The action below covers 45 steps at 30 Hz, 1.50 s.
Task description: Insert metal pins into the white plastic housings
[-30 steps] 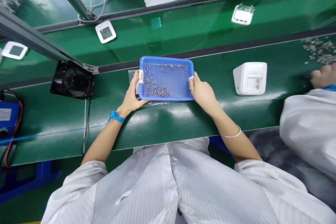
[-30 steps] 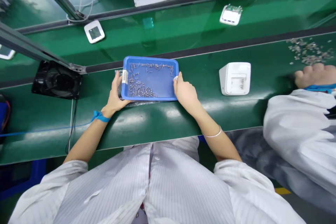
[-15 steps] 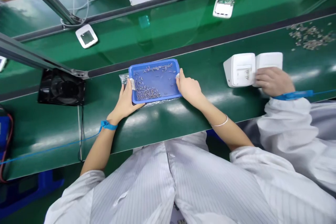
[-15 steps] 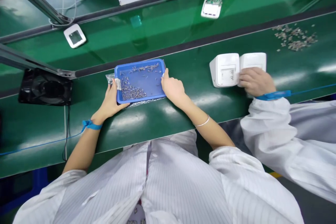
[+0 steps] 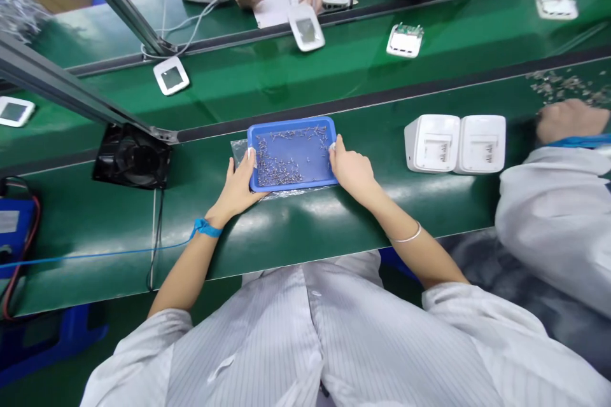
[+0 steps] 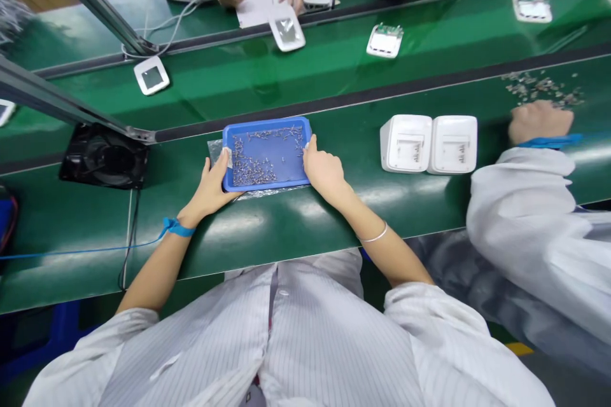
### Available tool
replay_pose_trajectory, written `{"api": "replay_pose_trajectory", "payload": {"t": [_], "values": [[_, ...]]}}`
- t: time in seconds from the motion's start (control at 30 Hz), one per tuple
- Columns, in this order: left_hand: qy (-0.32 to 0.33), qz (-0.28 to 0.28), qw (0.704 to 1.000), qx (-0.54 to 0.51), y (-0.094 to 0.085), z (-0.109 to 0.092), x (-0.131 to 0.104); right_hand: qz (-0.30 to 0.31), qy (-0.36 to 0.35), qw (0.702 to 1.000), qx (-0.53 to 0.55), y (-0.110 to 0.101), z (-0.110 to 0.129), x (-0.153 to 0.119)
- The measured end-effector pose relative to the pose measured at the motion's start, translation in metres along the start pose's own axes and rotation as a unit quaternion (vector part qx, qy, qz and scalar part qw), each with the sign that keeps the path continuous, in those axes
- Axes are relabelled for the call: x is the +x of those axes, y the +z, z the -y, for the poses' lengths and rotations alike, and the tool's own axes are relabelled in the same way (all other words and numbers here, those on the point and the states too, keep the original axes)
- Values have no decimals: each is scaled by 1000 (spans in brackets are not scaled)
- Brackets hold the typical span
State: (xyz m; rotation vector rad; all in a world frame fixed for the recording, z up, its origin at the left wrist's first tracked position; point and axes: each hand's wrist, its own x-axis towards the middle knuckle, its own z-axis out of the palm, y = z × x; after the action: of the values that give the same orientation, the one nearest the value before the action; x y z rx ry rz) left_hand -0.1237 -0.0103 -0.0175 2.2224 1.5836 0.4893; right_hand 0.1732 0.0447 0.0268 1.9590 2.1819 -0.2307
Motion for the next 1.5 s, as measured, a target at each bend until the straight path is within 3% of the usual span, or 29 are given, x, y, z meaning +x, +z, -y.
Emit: {"api": "replay_pose_trajectory", "payload": {"t": [0.1,0.27,0.37,0.6,0.73,0.9,1.13,1.33,1.5], "values": [[3,-44,999,-27,-4,0,0,-26,8,1000,8,-3,1,-3],[-17,28,999,17,-4,-5,1,-13,4,1000,11,6,4,-2],[-19,29,999,21,-2,-4,0,-8,2,1000,12,6,4,-1],[12,-32,999,0,-11,3,-4,-27,6,999,38,-19,5,-12],[-14,33,999,27,-7,-2,-7,11,1,1000,23,-8,5,-5],[-14,34,999,31,-3,-3,-10,9,-3,1000,-1,7,4,1],[7,28,999,32,-12,17,5,17,0,999,38,1,14,12],[18,31,999,38,-24,36,23,-22,-18,998,49,-7,23,31],[20,17,999,40,-23,31,23,-121,-89,988,47,-24,21,24]]}}
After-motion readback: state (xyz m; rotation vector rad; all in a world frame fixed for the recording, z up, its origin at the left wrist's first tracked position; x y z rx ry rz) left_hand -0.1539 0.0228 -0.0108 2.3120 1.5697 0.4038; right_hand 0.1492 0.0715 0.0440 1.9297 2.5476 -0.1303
